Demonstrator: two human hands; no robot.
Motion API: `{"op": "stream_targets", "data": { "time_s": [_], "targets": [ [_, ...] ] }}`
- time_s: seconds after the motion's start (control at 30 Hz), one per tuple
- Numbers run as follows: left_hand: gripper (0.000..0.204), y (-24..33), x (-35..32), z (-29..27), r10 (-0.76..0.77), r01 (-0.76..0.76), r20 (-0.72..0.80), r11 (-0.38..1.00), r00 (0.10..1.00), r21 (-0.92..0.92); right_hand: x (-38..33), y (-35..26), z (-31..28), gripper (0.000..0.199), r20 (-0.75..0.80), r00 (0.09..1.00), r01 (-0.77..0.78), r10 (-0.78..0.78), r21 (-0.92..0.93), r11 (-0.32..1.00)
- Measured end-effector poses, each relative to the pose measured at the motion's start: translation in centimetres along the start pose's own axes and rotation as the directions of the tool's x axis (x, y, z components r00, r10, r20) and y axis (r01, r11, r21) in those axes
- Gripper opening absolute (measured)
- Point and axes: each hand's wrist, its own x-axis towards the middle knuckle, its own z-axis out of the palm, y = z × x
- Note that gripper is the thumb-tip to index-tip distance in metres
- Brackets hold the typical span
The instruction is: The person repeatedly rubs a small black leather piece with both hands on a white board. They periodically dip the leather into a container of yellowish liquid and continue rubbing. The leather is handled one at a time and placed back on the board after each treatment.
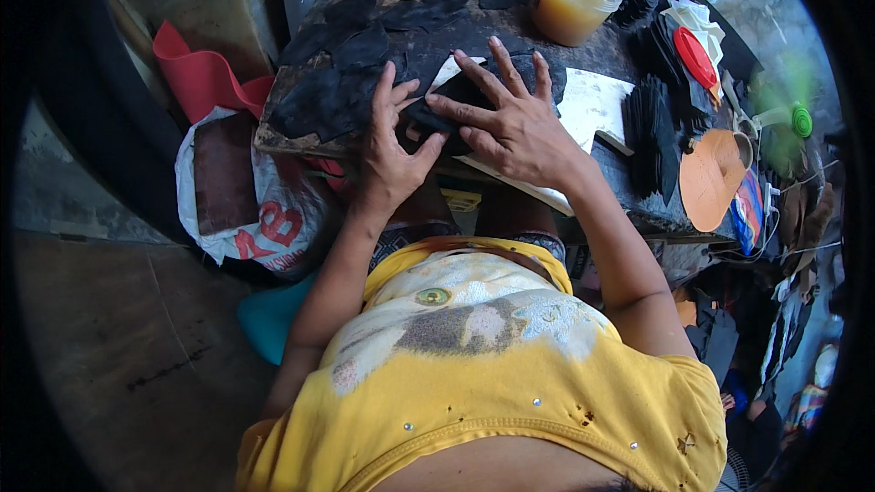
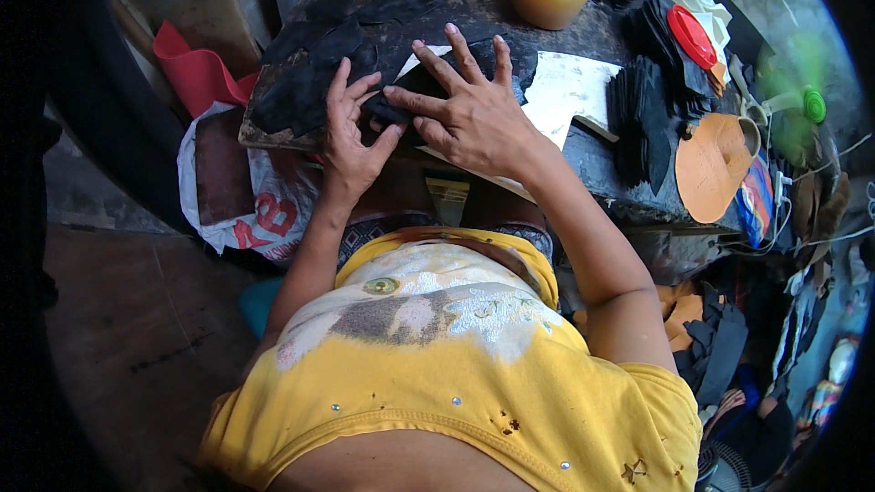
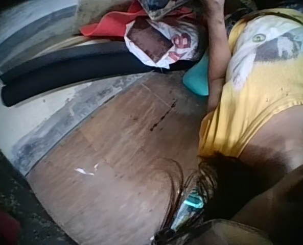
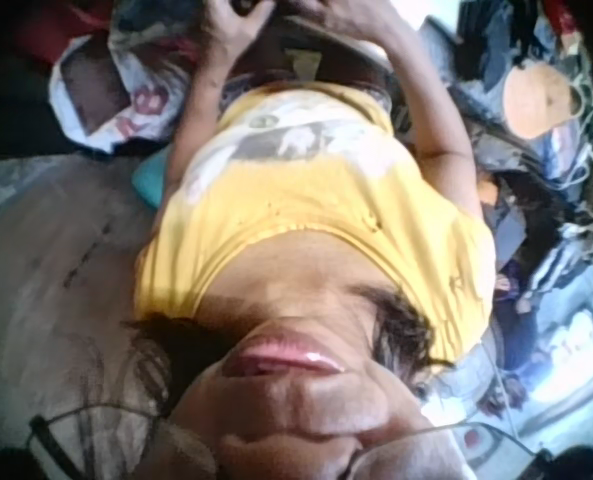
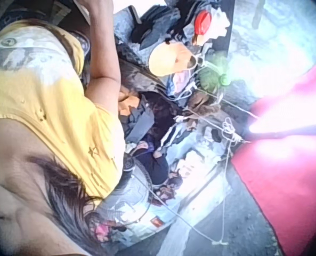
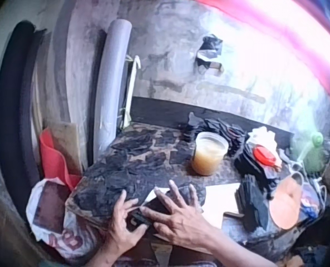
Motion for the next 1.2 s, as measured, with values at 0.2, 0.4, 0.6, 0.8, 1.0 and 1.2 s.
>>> {"op": "stream_targets", "data": {
  "time_s": [0.2,0.4,0.6,0.8,1.0,1.2],
  "targets": [
    [0.049,0.3,0.3,-1.4,0.029,-0.047,0.116,0.988,0.993,0.148,-2.7,1.7,-2.7,0.038,-0.072,0.978,-0.14,0.198,0.481,0.865],
    [0.033,0.9,0.5,-1.7,-0.081,0.076,0.085,0.995,0.993,0.057,-6.8,-2.6,-0.2,0.06,0.031,0.93,-0.366,0.367,-0.047,0.93],
    [0.027,2.0,0.6,-0.6,-0.025,0.024,-0.001,0.958,1.0,0.286,-7.1,-3.6,0.6,0.064,-0.087,0.884,-0.468,0.46,-0.142,0.872],
    [0.027,2.9,0.7,-0.3,0.101,-0.097,0.017,0.874,0.995,0.476,-4.8,-4.9,2.0,0.077,-0.147,0.914,-0.4,0.379,-0.165,0.901],
    [0.019,3.7,1.2,-0.2,0.022,-0.004,-0.045,0.927,0.999,0.375,-2.8,-6.3,1.8,0.071,-0.05,0.96,-0.281,0.277,-0.106,0.954],
    [0.013,5.4,3.0,-0.6,0.064,-0.056,-0.007,0.925,0.998,0.375,-2.8,-2.1,-1.6,0.06,-0.185,0.971,-0.079,0.149,0.339,0.938]
  ]
}}
